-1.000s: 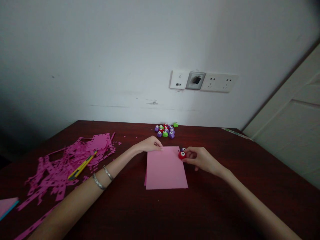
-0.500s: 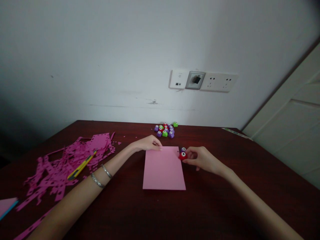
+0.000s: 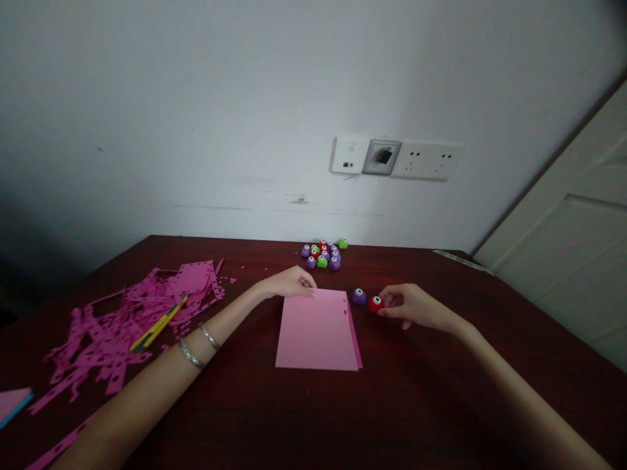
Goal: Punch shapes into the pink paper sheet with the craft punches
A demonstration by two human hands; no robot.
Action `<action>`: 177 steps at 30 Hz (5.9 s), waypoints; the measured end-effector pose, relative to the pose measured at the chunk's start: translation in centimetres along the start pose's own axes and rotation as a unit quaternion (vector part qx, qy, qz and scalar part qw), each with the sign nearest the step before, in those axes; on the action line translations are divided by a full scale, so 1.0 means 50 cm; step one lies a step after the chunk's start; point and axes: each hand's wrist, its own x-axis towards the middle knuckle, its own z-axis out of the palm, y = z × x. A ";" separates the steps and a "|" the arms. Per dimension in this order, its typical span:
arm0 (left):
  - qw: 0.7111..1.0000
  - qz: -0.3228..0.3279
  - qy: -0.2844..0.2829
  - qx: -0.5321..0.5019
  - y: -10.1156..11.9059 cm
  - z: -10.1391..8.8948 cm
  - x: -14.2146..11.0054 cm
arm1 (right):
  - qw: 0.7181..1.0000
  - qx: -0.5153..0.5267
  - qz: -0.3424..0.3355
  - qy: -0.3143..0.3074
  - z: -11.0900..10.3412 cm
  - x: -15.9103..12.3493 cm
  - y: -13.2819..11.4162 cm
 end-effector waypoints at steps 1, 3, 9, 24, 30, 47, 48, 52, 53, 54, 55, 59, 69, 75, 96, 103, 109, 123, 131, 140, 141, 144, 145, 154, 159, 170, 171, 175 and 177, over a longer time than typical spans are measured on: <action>1.000 0.001 0.006 0.005 0.000 0.004 0.001 | 1.000 -0.001 0.003 0.004 -0.001 0.002 0.006; 1.000 0.003 0.020 0.012 0.000 0.011 0.004 | 1.000 0.001 0.004 0.011 -0.001 0.006 0.016; 0.996 -0.001 0.052 0.069 0.003 0.025 0.002 | 0.999 0.009 -0.020 0.041 0.010 0.015 0.032; 0.983 0.001 0.106 0.151 -0.011 0.037 0.006 | 0.999 0.045 -0.024 0.016 0.011 0.017 0.039; 0.978 0.020 0.113 0.177 -0.001 0.036 0.003 | 0.991 0.127 -0.032 0.020 -0.007 0.011 0.062; 0.939 -0.081 0.281 0.181 -0.055 -0.028 0.038 | 0.958 0.140 -0.071 0.238 0.018 0.024 0.100; 0.935 -0.095 0.283 0.189 -0.059 -0.032 0.046 | 0.959 0.136 -0.072 0.238 0.017 0.024 0.100; 0.924 -0.136 0.282 0.219 -0.059 -0.025 0.076 | 0.960 0.126 -0.076 0.240 0.016 0.024 0.103; 0.921 -0.141 0.283 0.227 -0.056 -0.021 0.082 | 0.960 0.125 -0.076 0.239 0.016 0.025 0.105; 0.918 -0.143 0.284 0.237 -0.053 -0.016 0.087 | 0.960 0.125 -0.076 0.238 0.015 0.026 0.107; 0.914 -0.144 0.286 0.247 -0.050 -0.012 0.092 | 0.960 0.127 -0.075 0.236 0.015 0.026 0.109; 0.900 -0.159 0.295 0.280 -0.039 0.000 0.101 | 0.960 0.138 -0.071 0.235 0.016 0.029 0.113; 0.912 -0.152 0.303 0.232 -0.033 -0.006 0.092 | 0.959 0.145 -0.059 0.237 0.017 0.027 0.110; 0.937 -0.056 0.302 0.169 -0.004 -0.027 0.051 | 0.953 0.163 -0.061 0.247 0.017 0.030 0.112; 0.985 0.043 0.118 0.121 0.089 0.040 -0.063 | 0.947 0.146 -0.082 0.274 0.026 0.002 0.044; 0.982 0.091 0.079 0.142 0.128 0.065 -0.075 | 0.968 -0.023 -0.215 0.123 0.069 -0.041 -0.116; 0.978 0.126 0.059 0.158 0.154 0.075 -0.083 | 0.957 -0.085 -0.250 0.122 0.111 -0.049 -0.145; 0.985 0.113 0.062 0.117 0.144 0.071 -0.075 | 0.981 -0.002 -0.179 0.071 0.119 -0.041 -0.129; 0.967 -0.033 0.108 0.229 0.034 -0.013 -0.074 | 0.966 0.175 -0.144 0.121 0.142 0.017 -0.055; 0.942 -0.109 0.083 0.305 0.011 -0.007 -0.073 | 0.955 0.149 -0.158 0.202 0.137 0.043 -0.019; 0.945 -0.108 0.078 0.297 0.010 -0.008 -0.072 | 0.954 0.143 -0.154 0.215 0.136 0.045 -0.015; 0.954 -0.097 0.064 0.275 0.005 -0.011 -0.069 | 0.951 0.127 -0.138 0.246 0.130 0.047 -0.009; 0.956 -0.093 0.062 0.270 0.003 -0.012 -0.069 | 0.951 0.124 -0.134 0.250 0.127 0.045 -0.008; 0.969 -0.091 0.063 0.220 0.002 -0.012 -0.066 | 0.964 0.086 -0.086 0.237 0.103 0.025 -0.007; 0.965 -0.106 0.066 0.230 0.012 -0.010 -0.068 | 0.966 0.092 -0.087 0.225 0.104 0.020 -0.013; 0.966 -0.061 0.080 0.236 0.015 -0.002 -0.061 | 0.974 0.097 -0.086 0.183 0.104 0.021 -0.016; 0.970 -0.055 0.079 0.223 0.017 -0.003 -0.061 | 0.976 0.104 -0.081 0.174 0.102 0.021 -0.014; 0.981 -0.046 0.099 0.159 0.022 -0.013 -0.062 | 0.981 0.108 -0.059 0.151 0.090 0.015 -0.014; 0.986 -0.041 0.103 0.127 0.020 -0.018 -0.061 | 0.983 0.097 -0.051 0.148 0.085 0.012 -0.015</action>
